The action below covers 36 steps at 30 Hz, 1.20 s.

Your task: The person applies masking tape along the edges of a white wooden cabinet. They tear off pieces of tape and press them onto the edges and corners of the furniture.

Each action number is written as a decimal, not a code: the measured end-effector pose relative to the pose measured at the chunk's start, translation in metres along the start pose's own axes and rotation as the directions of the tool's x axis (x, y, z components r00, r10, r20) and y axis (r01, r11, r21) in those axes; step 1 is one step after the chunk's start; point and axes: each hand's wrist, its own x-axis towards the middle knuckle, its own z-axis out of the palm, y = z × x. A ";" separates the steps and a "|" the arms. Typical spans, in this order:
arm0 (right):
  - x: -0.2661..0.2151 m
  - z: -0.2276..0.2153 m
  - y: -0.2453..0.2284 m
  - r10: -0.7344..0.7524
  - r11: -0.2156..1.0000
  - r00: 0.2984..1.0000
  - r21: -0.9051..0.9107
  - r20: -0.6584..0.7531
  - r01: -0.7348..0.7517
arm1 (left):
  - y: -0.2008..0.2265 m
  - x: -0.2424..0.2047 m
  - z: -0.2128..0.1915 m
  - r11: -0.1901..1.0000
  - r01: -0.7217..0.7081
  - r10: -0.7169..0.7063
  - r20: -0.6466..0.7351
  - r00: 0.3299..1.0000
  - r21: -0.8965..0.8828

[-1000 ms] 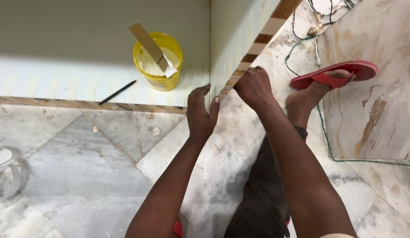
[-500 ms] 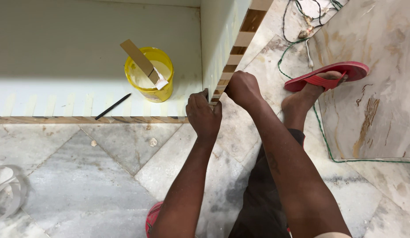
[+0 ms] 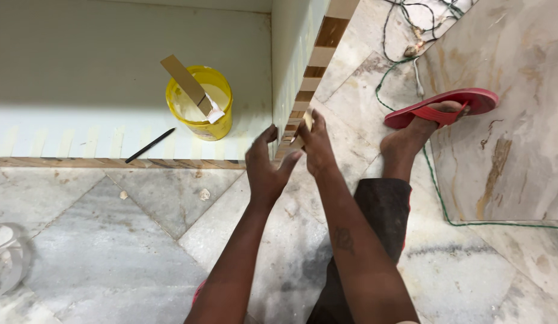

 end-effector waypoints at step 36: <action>-0.166 0.022 -0.014 -0.213 0.249 0.861 -0.826 0.463 0.506 | -0.057 -0.051 -0.047 0.900 0.387 -0.301 0.358 0.884 -0.199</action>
